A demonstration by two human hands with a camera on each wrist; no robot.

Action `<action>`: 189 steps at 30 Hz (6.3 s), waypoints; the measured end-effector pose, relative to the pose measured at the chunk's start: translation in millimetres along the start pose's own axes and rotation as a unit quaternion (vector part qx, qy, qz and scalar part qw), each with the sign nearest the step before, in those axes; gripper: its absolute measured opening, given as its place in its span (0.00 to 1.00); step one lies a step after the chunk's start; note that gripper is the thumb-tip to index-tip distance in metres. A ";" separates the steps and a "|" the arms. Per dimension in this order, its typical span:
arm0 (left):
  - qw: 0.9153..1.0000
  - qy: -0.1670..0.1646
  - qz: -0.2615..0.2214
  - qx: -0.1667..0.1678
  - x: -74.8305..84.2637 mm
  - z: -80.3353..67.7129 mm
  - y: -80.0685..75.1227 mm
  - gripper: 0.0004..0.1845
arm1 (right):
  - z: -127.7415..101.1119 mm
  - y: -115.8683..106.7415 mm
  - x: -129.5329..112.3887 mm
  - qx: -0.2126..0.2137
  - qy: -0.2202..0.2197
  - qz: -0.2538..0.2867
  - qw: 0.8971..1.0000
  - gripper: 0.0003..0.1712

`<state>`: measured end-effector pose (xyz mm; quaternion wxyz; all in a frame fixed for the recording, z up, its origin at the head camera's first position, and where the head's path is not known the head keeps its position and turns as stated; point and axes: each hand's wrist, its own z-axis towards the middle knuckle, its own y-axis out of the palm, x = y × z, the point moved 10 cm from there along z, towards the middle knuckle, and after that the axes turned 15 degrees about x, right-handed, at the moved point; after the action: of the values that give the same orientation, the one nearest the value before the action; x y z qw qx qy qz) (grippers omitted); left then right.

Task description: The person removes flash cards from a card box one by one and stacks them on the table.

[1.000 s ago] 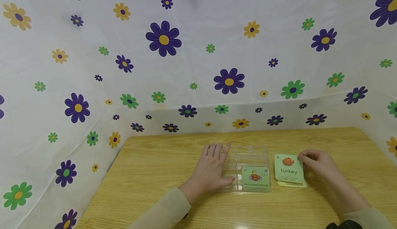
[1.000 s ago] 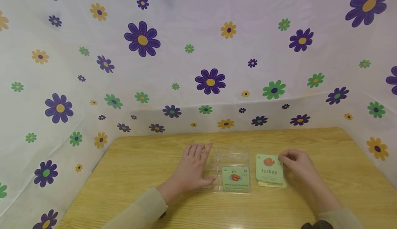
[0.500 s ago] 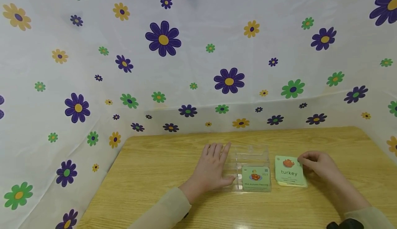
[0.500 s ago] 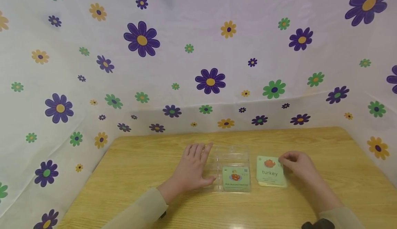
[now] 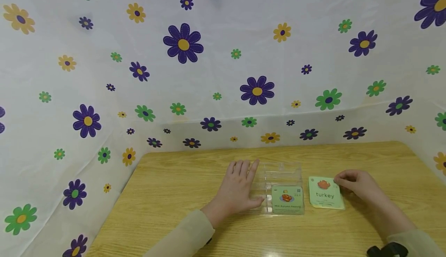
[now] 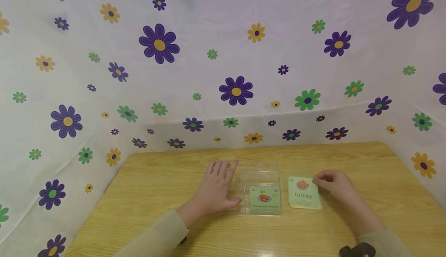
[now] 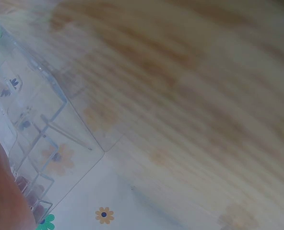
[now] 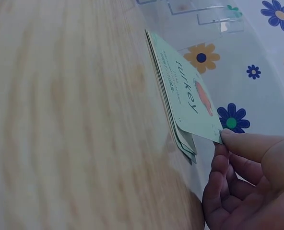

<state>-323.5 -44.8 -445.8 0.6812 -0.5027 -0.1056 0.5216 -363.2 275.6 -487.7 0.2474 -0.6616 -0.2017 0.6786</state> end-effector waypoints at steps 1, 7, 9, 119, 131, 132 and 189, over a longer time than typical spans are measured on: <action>1.000 0.000 0.000 -0.001 0.0 0.2 0.2 0.61 | 0.5 0.0 0.1 0.001 -0.003 -0.004 1.000 0.17; 1.000 0.000 0.000 -0.006 0.0 0.5 1.1 0.61 | 1.8 0.3 0.0 0.007 -0.011 -0.024 1.000 0.16; 1.000 -0.001 -0.001 -0.008 -0.2 0.4 1.5 0.61 | 2.2 0.7 0.6 0.006 -0.008 -0.024 1.000 0.16; 1.000 -0.005 -0.014 -0.014 -0.8 -0.3 0.4 0.61 | -17.8 -4.1 -50.7 0.023 -0.047 -0.005 0.999 0.21; 1.000 -0.004 -0.015 0.001 -0.4 -0.2 0.9 0.61 | -21.5 -3.1 -60.6 0.017 -0.054 0.006 0.998 0.20; 1.000 -0.004 -0.015 0.000 -0.3 -0.3 1.0 0.61 | -21.9 -2.9 -61.4 0.016 -0.054 0.008 0.998 0.20; 1.000 -0.003 -0.013 -0.004 -0.3 -0.3 -0.5 0.61 | -45.3 24.9 -98.4 -0.019 -0.104 0.060 0.993 0.12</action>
<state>-323.1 -45.2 -445.4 0.6856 -0.5026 -0.1163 0.5136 -319.5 194.1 -426.1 0.1710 -0.6032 -0.1992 0.7531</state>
